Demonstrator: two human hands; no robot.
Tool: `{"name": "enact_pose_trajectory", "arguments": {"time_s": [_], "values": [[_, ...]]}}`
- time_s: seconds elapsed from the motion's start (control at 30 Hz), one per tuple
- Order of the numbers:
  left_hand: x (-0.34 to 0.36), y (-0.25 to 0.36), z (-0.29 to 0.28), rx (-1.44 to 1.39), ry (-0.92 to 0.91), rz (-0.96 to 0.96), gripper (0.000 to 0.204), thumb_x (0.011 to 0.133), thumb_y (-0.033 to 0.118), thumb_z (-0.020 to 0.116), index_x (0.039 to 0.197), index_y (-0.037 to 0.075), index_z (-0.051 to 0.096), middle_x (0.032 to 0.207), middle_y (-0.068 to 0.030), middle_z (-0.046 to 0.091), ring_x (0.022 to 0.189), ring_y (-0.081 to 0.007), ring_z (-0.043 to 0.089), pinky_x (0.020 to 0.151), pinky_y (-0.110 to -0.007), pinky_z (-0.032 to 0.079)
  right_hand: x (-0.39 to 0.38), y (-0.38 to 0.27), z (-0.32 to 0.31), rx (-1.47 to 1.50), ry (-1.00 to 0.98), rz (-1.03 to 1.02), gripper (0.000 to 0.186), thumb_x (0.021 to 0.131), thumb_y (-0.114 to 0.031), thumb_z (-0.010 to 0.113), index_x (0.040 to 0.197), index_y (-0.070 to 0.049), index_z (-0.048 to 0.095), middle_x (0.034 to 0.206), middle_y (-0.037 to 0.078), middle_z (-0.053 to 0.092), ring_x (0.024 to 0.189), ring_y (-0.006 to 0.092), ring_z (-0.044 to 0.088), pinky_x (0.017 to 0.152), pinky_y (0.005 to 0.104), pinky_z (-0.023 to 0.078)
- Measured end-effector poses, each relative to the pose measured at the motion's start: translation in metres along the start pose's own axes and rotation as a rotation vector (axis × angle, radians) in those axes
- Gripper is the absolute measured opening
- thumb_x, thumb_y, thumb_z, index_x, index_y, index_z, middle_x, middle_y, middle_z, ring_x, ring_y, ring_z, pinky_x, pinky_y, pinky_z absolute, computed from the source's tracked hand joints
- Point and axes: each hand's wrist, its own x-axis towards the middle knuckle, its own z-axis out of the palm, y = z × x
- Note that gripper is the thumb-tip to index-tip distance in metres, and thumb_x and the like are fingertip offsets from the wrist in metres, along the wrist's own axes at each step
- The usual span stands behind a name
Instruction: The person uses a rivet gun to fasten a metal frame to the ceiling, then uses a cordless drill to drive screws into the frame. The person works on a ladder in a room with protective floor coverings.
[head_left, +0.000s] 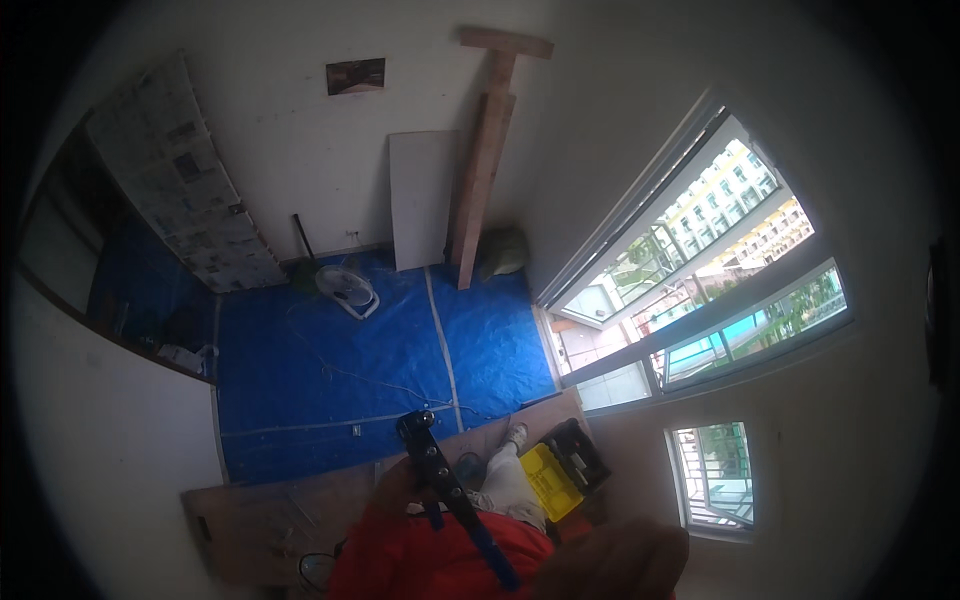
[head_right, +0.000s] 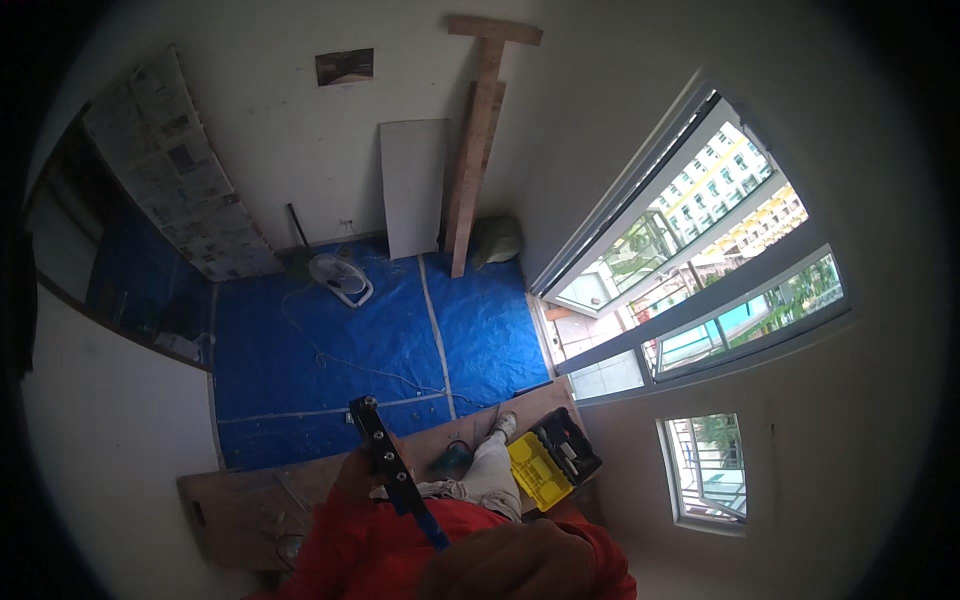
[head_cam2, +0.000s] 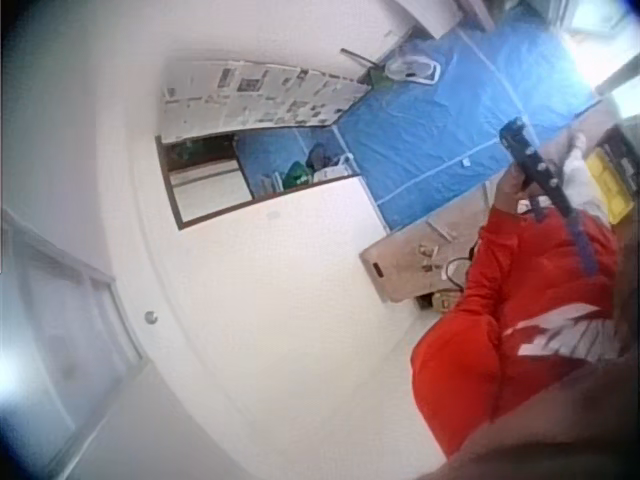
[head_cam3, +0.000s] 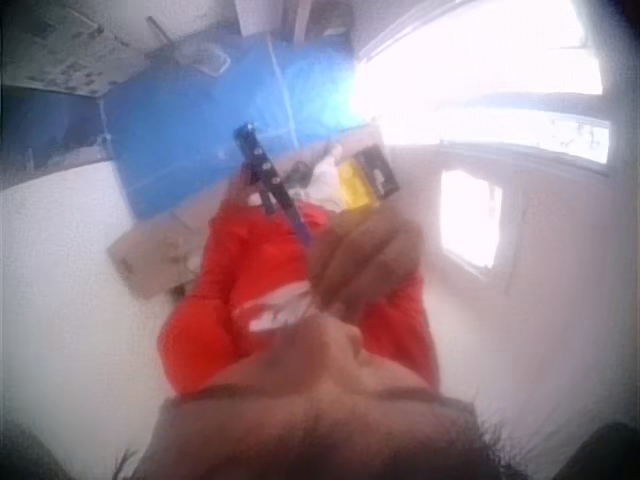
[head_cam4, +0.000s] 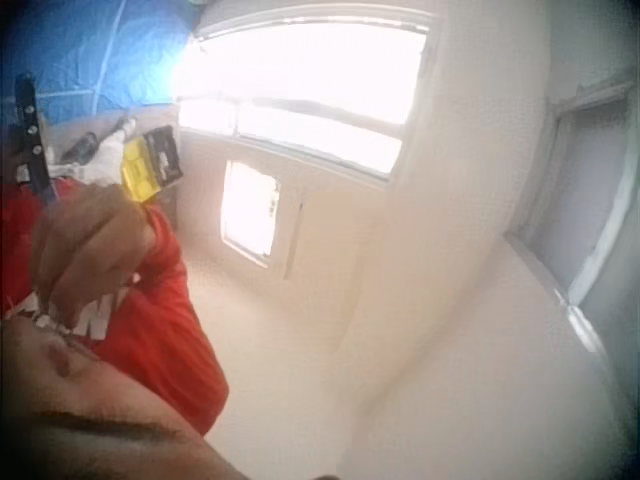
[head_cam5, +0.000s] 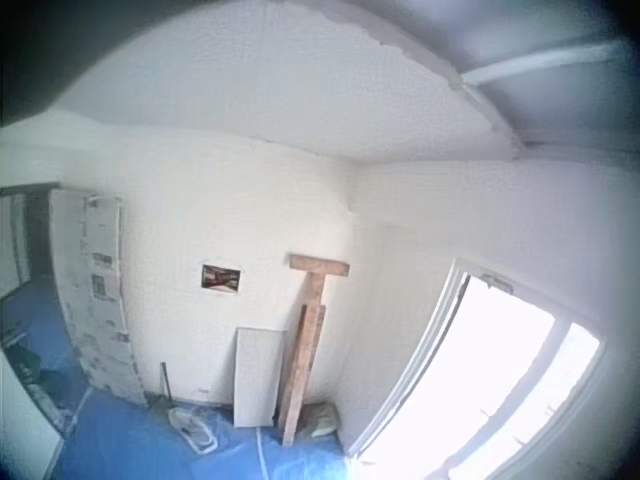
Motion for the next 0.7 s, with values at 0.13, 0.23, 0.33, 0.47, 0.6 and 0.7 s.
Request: {"name": "enact_pose_trajectory", "arguments": {"time_s": [0.13,0.23,0.33,0.47,0.6,0.7], "values": [[-0.046,0.035,0.008,0.289,0.077,0.115,0.039,0.098,0.038,0.068,0.117,0.004,0.061,0.089,-0.0102,0.065,0.079,-0.0176,0.064,0.068,-0.032,0.053,-0.008,0.035,0.025,0.318,0.021,0.165,0.021,0.098,-0.015,0.068,0.108,0.002,0.071,0.106,0.021,0.072,0.090,0.0286,0.073,0.076,0.0366,0.063],[-0.073,0.065,0.033,0.342,0.255,-0.090,0.039,0.097,0.033,0.070,0.123,0.005,0.061,0.100,-0.0100,0.068,0.086,-0.0190,0.067,0.075,-0.034,0.055,-0.015,0.057,0.048,0.632,0.109,0.351,0.028,0.096,-0.020,0.071,0.110,0.003,0.070,0.105,0.020,0.072,0.091,0.0292,0.073,0.078,0.0381,0.063],[-0.084,0.086,0.061,-0.196,0.405,-0.216,0.044,0.096,0.037,0.069,0.124,0.004,0.060,0.095,-0.0066,0.066,0.078,-0.0163,0.063,0.072,-0.032,0.051,-0.026,0.083,0.057,0.786,0.057,0.476,0.025,0.096,-0.020,0.071,0.108,0.002,0.072,0.103,0.018,0.072,0.090,0.0285,0.073,0.076,0.0376,0.062],[-0.094,0.083,0.081,-0.844,0.420,0.022,0.055,0.093,0.051,0.069,0.119,0.003,0.059,0.077,-0.0007,0.058,0.059,-0.0107,0.051,0.061,-0.027,0.042,-0.038,0.121,0.071,0.957,-0.112,0.591,0.023,0.096,-0.019,0.071,0.107,0.001,0.073,0.100,0.016,0.073,0.088,0.0275,0.072,0.074,0.0369,0.060],[-0.111,0.048,0.071,-0.687,0.214,0.289,0.063,0.085,0.064,0.072,0.101,0.004,0.063,0.066,0.0025,0.055,0.055,-0.0108,0.048,0.058,-0.030,0.038,-0.049,0.152,0.096,1.111,-0.268,0.666,0.020,0.097,-0.019,0.071,0.105,-0.001,0.075,0.098,0.013,0.074,0.086,0.0266,0.072,0.073,0.0363,0.059],[-0.124,0.017,0.055,-0.731,0.056,0.511,0.061,0.088,0.057,0.074,0.112,0.003,0.061,0.066,0.0011,0.053,0.059,-0.0095,0.050,0.054,-0.025,0.037,-0.056,0.175,0.121,1.186,-0.400,0.693,0.019,0.097,-0.019,0.071,0.104,-0.002,0.076,0.096,0.012,0.075,0.085,0.0259,0.072,0.071,0.0358,0.058]]}}
